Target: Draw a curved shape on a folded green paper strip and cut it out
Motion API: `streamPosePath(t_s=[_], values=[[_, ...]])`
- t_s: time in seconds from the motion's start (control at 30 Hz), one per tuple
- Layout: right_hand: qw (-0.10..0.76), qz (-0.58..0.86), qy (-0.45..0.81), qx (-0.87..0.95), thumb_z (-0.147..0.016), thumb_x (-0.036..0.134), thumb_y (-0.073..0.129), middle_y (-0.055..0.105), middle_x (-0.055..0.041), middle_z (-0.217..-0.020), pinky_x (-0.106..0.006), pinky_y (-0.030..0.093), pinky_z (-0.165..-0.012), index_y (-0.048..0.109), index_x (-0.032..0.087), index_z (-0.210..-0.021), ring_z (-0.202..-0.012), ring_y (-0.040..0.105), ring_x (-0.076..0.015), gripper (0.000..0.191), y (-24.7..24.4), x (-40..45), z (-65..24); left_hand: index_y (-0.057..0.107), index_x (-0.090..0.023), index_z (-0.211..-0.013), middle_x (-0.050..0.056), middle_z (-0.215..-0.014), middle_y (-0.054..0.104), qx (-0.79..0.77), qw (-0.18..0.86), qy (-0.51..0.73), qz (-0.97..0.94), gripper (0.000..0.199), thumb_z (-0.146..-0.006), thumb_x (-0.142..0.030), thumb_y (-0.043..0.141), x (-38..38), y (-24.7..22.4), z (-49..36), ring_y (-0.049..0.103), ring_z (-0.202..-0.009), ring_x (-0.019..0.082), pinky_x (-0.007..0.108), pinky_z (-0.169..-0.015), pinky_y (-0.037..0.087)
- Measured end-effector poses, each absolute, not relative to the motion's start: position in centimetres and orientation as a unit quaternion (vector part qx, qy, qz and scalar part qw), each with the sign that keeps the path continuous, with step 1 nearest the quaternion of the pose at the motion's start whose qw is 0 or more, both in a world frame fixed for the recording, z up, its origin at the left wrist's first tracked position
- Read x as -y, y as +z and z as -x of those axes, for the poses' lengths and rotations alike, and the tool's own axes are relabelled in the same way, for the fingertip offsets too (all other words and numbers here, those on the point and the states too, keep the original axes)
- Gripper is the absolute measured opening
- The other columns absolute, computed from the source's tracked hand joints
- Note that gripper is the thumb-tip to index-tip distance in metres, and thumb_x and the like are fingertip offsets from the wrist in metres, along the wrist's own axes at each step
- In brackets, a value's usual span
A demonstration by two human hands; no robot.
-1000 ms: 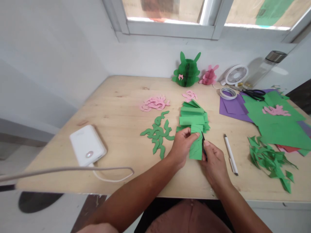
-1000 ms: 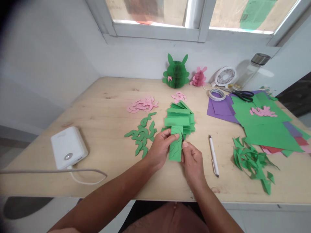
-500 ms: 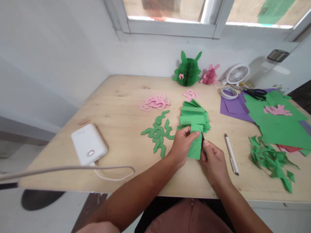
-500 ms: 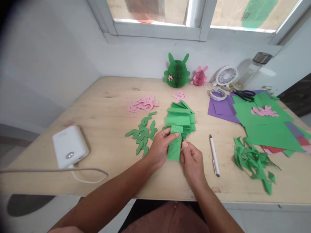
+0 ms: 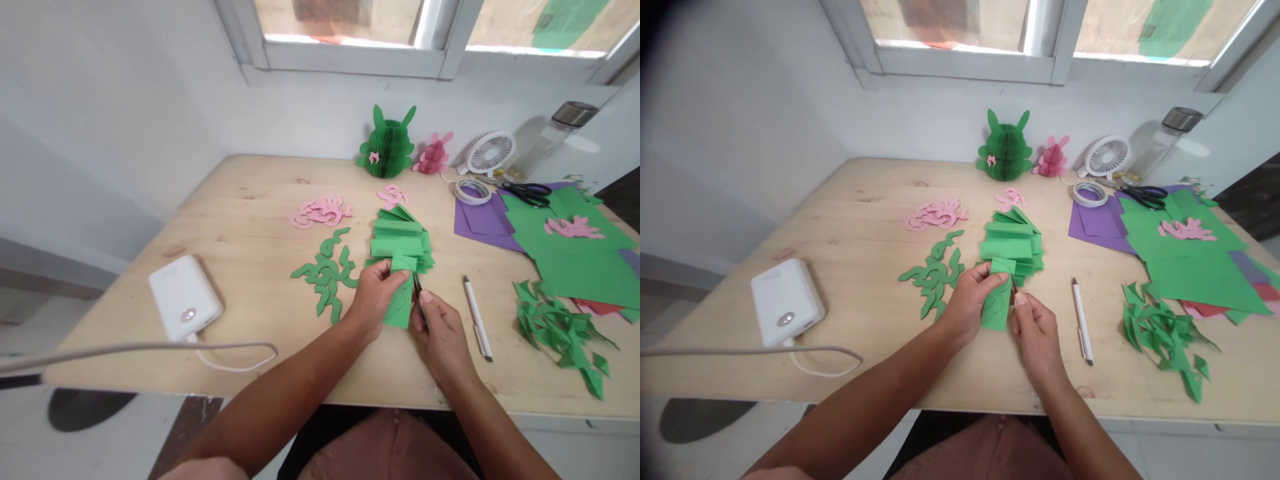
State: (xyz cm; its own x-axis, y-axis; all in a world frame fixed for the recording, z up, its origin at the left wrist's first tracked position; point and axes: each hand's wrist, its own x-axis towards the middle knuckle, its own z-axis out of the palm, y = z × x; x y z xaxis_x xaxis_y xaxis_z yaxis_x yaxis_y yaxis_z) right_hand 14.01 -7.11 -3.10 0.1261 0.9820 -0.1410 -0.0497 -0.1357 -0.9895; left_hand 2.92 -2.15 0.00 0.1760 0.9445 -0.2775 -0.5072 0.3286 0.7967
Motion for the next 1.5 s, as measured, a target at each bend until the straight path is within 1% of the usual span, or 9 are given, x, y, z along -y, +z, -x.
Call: streamPosePath(t_s=[0.17,0.37,0.87,1.1,1.5], values=[[0.506,0.551,0.509,0.426,-0.091,0.052,0.050,0.036,0.0056,-0.048,-0.026,0.019,-0.046,0.043,0.019,-0.055,-0.046,0.028,-0.0081,0.049,-3.25,7.12,-14.11,0.061,-0.014,-0.068,-0.002,-0.062,0.059,-0.396,0.712,0.504,-0.287,0.020,-0.061,-0.030,0.070,2.16,0.03,-2.87,0.051,-0.056,0.009,0.022,-0.056,0.041],[0.504,0.556,0.511,0.419,-0.090,0.053,0.051,0.035,0.0055,-0.047,-0.027,0.019,-0.046,0.044,0.020,-0.055,-0.046,0.028,-0.0085,0.049,-3.17,7.06,-14.12,0.062,-0.013,-0.070,-0.001,-0.064,0.059,-0.395,0.710,0.503,-0.293,0.020,-0.062,-0.030,0.070,2.20,-0.01,-2.89,0.051,-0.058,0.009,0.022,-0.058,0.041],[0.515,0.558,0.511,0.402,-0.088,0.054,0.053,0.035,0.0057,-0.046,-0.026,0.018,-0.045,0.044,0.020,-0.054,-0.045,0.028,-0.0090,0.049,-3.16,6.98,-13.92,0.062,-0.014,-0.069,-0.002,-0.062,0.057,-0.400,0.714,0.496,-0.292,0.020,-0.061,-0.031,0.072,2.33,-0.12,-3.04,0.048,-0.054,0.008,0.021,-0.054,0.039],[0.515,0.560,0.510,0.401,-0.088,0.054,0.053,0.035,0.0058,-0.046,-0.026,0.018,-0.045,0.044,0.020,-0.054,-0.045,0.028,-0.0087,0.049,-2.96,7.00,-13.85,0.063,-0.014,-0.069,-0.002,-0.064,0.058,-0.397,0.715,0.496,-0.291,0.021,-0.062,-0.031,0.072,2.27,-0.32,-3.10,0.049,-0.055,0.008,0.021,-0.055,0.040],[0.510,0.561,0.506,0.412,-0.088,0.055,0.053,0.034,0.0059,-0.046,-0.026,0.019,-0.045,0.043,0.020,-0.054,-0.045,0.028,-0.0088,0.049,-3.07,6.97,-13.86,0.060,-0.015,-0.067,-0.002,-0.060,0.054,-0.413,0.710,0.486,-0.299,0.021,-0.061,-0.032,0.070,2.22,-0.23,-2.96,0.046,-0.053,0.008,0.021,-0.052,0.036]])
